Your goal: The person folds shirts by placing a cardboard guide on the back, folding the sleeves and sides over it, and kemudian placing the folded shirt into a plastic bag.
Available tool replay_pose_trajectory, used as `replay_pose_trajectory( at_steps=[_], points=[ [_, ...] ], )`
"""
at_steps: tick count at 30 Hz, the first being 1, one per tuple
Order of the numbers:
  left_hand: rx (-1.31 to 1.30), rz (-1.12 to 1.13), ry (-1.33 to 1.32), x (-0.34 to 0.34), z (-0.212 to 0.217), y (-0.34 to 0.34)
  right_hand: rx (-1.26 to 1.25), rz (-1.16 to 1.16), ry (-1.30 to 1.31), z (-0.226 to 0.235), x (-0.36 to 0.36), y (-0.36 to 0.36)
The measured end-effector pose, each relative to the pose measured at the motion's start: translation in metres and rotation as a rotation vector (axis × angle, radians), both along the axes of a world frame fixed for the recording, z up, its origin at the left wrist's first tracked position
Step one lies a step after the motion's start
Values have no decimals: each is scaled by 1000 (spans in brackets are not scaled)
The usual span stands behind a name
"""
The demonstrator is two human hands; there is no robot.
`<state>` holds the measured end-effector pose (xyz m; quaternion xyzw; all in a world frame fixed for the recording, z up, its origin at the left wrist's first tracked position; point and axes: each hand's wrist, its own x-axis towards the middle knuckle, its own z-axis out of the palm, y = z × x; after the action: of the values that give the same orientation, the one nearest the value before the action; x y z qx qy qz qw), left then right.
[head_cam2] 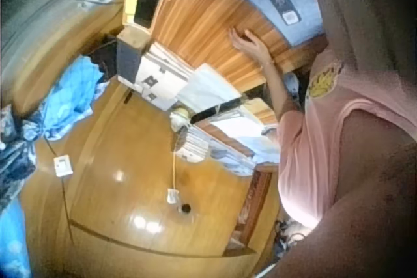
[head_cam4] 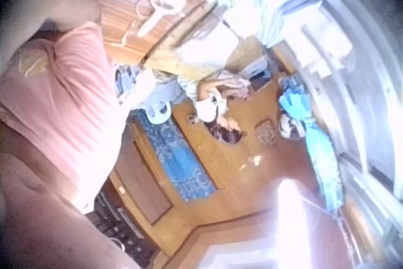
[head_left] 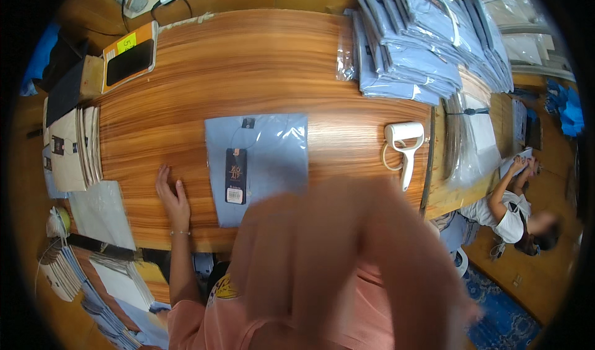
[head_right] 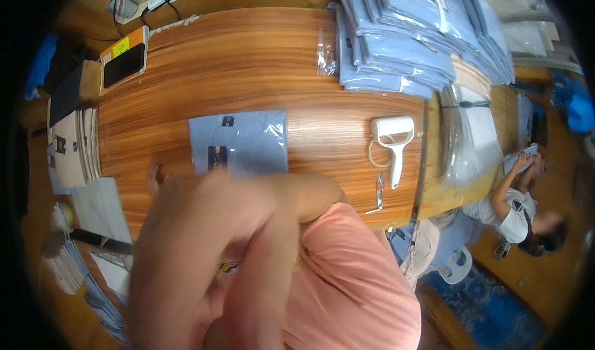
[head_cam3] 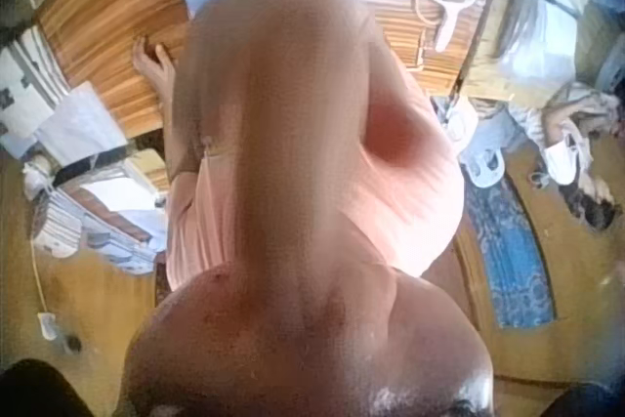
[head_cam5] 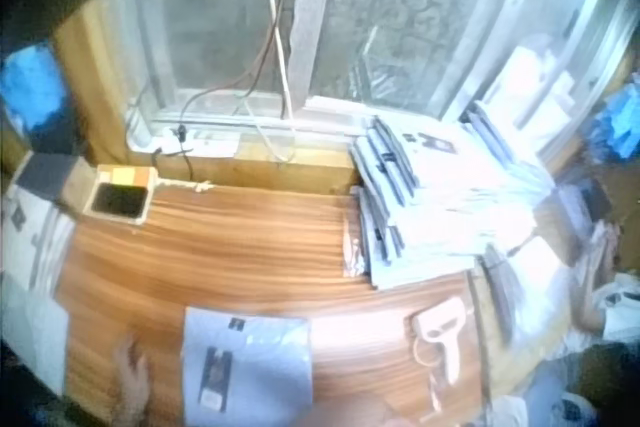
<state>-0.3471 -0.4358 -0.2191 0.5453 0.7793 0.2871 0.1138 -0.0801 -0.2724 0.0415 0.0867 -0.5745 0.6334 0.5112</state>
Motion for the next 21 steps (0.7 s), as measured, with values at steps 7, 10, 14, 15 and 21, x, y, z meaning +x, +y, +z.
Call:
replay_pose_trajectory(
  at_steps=[7,10,14,15,21],
  points=[
    [-56,21,-24,7,15,4,684,-1745,-971,-92,163,144],
    [-37,6,-26,4,12,4,843,-1790,-1311,-107,230,196],
    [-61,24,-12,8,19,8,903,-1746,-1358,-97,264,245],
    [-59,24,-17,8,19,7,788,-1746,-1321,-88,260,249],
    [-63,18,-7,2,11,3,812,-1983,-1186,-63,250,273]
  ],
)
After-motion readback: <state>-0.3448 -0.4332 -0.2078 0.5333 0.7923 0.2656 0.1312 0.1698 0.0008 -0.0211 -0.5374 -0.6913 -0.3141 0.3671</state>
